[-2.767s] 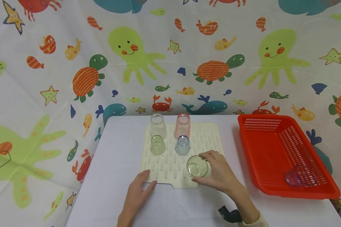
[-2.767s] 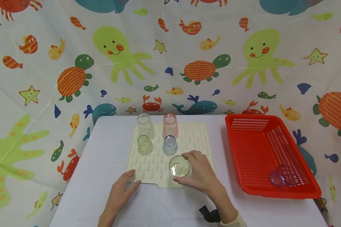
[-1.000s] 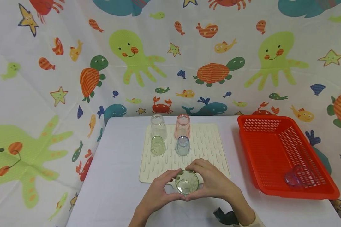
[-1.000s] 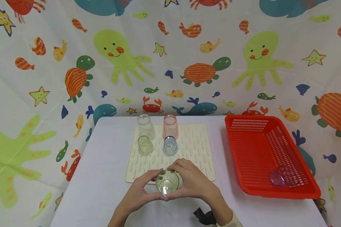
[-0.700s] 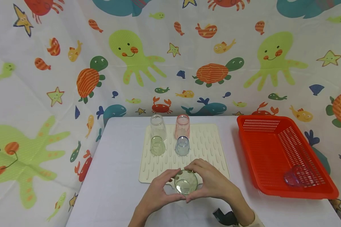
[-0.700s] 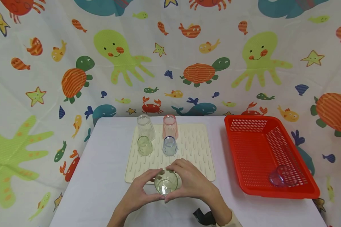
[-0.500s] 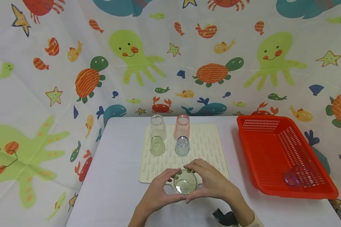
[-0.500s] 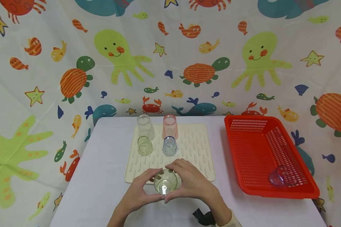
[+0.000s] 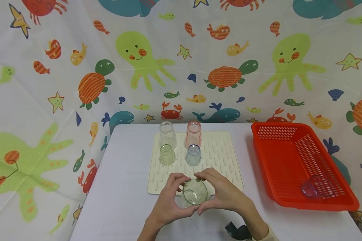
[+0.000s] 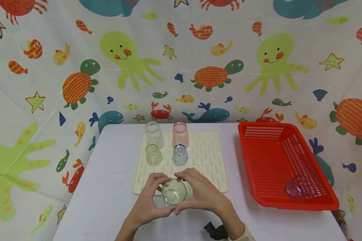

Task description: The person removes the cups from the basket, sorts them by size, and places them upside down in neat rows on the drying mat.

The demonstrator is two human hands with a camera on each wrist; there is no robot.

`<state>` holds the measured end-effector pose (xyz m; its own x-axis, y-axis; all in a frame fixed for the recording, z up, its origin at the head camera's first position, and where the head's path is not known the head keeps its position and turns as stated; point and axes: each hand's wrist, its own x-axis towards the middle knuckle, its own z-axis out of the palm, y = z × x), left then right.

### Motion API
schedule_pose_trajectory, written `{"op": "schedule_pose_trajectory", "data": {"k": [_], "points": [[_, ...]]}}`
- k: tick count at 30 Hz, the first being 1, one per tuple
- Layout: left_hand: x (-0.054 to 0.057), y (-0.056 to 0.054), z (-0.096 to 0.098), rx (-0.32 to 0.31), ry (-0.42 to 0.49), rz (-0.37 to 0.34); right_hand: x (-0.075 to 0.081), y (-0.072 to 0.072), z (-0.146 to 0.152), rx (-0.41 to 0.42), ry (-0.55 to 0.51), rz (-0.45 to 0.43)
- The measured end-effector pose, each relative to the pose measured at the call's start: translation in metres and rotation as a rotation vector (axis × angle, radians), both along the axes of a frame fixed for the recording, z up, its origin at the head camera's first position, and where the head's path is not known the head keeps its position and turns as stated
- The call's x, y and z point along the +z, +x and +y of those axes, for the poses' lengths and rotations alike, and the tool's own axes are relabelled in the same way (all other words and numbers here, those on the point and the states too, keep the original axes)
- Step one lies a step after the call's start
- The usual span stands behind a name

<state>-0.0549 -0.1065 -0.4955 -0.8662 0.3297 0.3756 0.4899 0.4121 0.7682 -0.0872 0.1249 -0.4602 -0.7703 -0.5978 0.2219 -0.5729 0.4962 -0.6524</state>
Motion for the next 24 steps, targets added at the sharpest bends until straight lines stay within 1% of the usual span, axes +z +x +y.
{"op": "schedule_pose_trajectory", "data": {"k": [3, 6, 8, 12, 18, 24], "points": [[0.001, 0.000, 0.001, 0.024, 0.002, 0.025, -0.004, -0.001, 0.001, 0.013, -0.026, -0.018], [0.002, -0.001, 0.002, 0.036, 0.005, 0.041, -0.011, -0.002, 0.001, 0.025, -0.054, -0.066], [0.002, -0.001, 0.003, 0.038, 0.011, 0.045, -0.016, -0.002, 0.001, 0.030, -0.077, -0.105], [0.003, -0.002, 0.004, 0.044, 0.024, 0.058, -0.030, -0.001, -0.002, 0.048, -0.116, -0.148], [0.004, -0.002, 0.004, 0.048, 0.047, 0.085, -0.047, 0.003, -0.005, 0.041, -0.151, -0.242], [0.002, -0.003, 0.003, 0.070, 0.066, 0.115, -0.058, 0.003, -0.007, 0.048, -0.212, -0.259]]}}
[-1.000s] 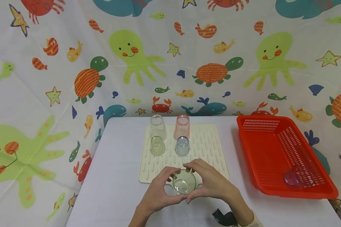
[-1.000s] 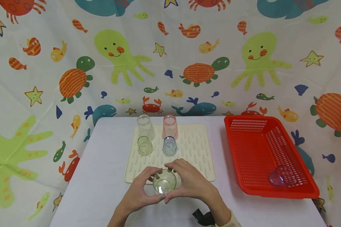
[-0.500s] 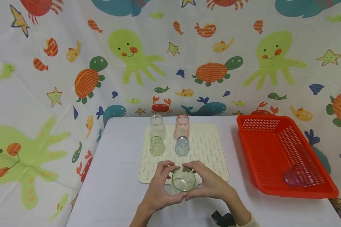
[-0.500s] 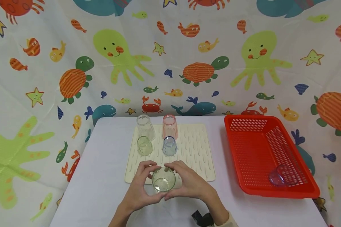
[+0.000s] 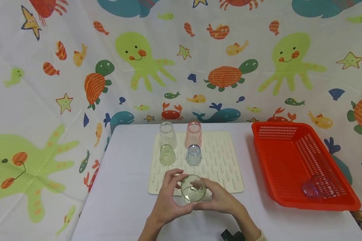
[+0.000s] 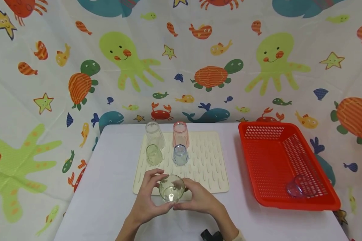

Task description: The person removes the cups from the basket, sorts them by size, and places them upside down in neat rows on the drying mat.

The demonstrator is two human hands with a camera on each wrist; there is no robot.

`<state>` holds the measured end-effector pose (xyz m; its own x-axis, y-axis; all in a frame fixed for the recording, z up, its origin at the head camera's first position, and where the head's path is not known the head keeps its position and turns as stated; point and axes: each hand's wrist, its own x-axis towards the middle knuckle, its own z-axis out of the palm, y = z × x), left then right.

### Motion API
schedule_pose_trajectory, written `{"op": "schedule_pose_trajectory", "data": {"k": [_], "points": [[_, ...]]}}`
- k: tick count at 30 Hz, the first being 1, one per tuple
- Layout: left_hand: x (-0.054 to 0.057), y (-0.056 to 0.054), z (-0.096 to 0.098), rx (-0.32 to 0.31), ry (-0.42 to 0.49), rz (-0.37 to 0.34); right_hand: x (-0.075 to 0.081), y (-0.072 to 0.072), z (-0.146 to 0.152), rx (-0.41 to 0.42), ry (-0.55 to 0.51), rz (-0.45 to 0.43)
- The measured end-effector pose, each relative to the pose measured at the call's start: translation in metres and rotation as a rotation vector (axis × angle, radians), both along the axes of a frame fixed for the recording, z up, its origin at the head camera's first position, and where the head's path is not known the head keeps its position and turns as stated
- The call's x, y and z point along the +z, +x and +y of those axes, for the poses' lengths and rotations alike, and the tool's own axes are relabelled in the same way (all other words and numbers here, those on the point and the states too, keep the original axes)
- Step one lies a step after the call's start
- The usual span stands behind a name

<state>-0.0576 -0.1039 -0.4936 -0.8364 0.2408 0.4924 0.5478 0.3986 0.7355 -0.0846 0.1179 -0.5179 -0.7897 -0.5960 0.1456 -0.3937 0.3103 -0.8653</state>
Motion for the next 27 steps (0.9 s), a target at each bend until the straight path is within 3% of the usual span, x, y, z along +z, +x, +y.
{"op": "schedule_pose_trajectory", "data": {"k": [7, 18, 27], "points": [[-0.001, 0.000, 0.000, -0.005, 0.012, -0.011, -0.007, -0.001, -0.004, 0.016, -0.041, -0.060], [-0.003, -0.001, -0.001, -0.008, 0.021, -0.006, -0.011, -0.001, -0.002, 0.010, -0.123, -0.059], [-0.005, 0.001, -0.006, -0.015, 0.004, -0.089, -0.014, -0.004, 0.007, 0.030, -0.128, -0.044]]}}
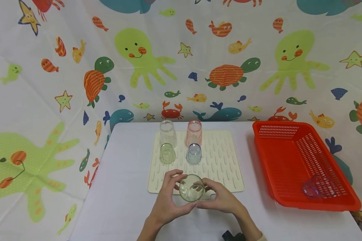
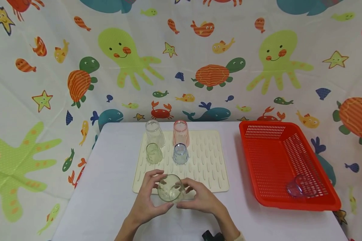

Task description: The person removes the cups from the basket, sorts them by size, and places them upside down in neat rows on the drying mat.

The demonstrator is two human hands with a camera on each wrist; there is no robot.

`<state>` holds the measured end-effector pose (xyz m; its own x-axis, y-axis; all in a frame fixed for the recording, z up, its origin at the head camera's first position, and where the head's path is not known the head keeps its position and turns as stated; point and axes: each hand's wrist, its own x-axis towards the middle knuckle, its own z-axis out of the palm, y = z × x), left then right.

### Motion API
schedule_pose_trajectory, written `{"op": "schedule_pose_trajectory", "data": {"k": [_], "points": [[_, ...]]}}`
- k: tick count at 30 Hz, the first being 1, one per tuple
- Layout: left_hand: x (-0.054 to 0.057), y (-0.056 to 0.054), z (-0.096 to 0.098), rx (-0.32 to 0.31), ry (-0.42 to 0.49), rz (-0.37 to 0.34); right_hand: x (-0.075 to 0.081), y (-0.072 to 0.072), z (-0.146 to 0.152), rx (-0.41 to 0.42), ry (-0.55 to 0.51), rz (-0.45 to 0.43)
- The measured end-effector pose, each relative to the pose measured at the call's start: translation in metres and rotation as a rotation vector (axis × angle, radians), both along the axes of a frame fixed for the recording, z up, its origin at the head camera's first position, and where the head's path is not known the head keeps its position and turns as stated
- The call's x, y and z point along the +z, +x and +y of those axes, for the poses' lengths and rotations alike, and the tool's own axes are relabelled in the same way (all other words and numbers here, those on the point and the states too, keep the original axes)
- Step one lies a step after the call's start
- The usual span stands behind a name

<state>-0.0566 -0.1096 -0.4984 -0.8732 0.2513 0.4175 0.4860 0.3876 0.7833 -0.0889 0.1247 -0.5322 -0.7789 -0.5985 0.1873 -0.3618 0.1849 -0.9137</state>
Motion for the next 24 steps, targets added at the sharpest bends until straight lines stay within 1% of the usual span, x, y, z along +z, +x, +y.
{"op": "schedule_pose_trajectory", "data": {"k": [4, 6, 13, 20, 22, 24], "points": [[-0.002, 0.002, -0.004, -0.009, -0.007, -0.017, -0.001, 0.000, 0.008, -0.002, -0.010, 0.011], [-0.004, 0.004, -0.006, -0.014, -0.008, -0.025, -0.002, 0.000, 0.011, -0.002, -0.034, 0.007], [-0.011, 0.010, -0.013, -0.016, -0.016, -0.042, 0.000, 0.001, 0.019, 0.008, -0.135, -0.053], [-0.016, 0.017, -0.015, 0.010, -0.042, -0.148, 0.002, 0.000, 0.020, 0.030, -0.186, -0.065], [-0.018, 0.018, -0.015, 0.015, -0.049, -0.164, 0.001, -0.001, 0.019, 0.050, -0.208, -0.075], [-0.019, 0.019, -0.015, 0.016, -0.059, -0.164, 0.001, -0.002, 0.018, 0.073, -0.235, -0.079]]}}
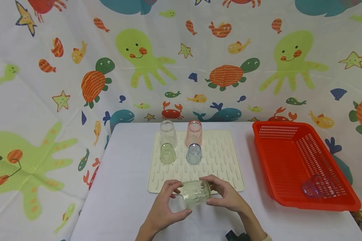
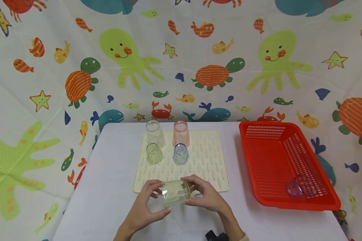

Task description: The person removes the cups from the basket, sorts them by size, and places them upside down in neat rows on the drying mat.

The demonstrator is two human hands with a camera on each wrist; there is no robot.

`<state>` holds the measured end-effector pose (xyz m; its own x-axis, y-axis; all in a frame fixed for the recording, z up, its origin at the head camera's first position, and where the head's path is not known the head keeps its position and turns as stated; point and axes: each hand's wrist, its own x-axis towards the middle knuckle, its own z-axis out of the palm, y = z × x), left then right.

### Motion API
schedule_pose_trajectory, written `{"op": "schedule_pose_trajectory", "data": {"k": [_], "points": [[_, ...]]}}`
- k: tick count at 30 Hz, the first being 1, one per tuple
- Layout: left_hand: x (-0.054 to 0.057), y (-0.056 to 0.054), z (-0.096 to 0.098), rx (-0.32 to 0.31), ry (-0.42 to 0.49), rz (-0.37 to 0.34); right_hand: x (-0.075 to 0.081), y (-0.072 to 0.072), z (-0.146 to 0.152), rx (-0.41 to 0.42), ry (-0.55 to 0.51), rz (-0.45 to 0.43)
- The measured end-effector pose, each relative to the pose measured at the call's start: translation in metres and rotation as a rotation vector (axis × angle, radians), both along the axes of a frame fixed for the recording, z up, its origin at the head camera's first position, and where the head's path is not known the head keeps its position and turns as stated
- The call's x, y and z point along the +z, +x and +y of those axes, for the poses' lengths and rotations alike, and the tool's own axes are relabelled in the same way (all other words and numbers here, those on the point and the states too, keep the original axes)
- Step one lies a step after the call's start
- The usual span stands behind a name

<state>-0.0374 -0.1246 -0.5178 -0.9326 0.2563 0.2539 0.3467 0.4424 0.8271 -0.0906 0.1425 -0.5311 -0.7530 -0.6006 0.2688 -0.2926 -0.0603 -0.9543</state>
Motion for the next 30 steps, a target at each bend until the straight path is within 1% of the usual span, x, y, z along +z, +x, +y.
{"op": "schedule_pose_trajectory", "data": {"k": [5, 8, 13, 17, 20, 23, 26, 30], "points": [[-0.004, 0.002, 0.001, -0.008, -0.014, 0.001, 0.002, -0.001, -0.005, 0.027, -0.083, 0.034], [-0.005, 0.002, 0.002, -0.013, -0.018, -0.023, 0.004, -0.002, -0.008, 0.019, -0.118, 0.044], [-0.008, 0.003, 0.004, -0.008, -0.035, -0.101, 0.008, -0.003, -0.016, -0.010, -0.131, 0.050], [-0.010, 0.003, 0.004, 0.012, -0.041, -0.162, 0.010, -0.004, -0.023, -0.028, -0.124, 0.064], [-0.012, 0.004, 0.004, 0.043, -0.052, -0.183, 0.010, -0.005, -0.029, -0.036, -0.113, 0.057], [-0.018, 0.005, 0.001, 0.083, -0.068, -0.175, 0.010, -0.005, -0.034, -0.042, -0.094, 0.042], [-0.025, 0.006, -0.004, 0.130, -0.068, -0.157, 0.008, -0.006, -0.038, -0.054, -0.068, 0.037], [-0.034, 0.008, -0.015, 0.213, -0.062, -0.137, 0.006, -0.007, -0.044, -0.082, -0.028, 0.044]]}}
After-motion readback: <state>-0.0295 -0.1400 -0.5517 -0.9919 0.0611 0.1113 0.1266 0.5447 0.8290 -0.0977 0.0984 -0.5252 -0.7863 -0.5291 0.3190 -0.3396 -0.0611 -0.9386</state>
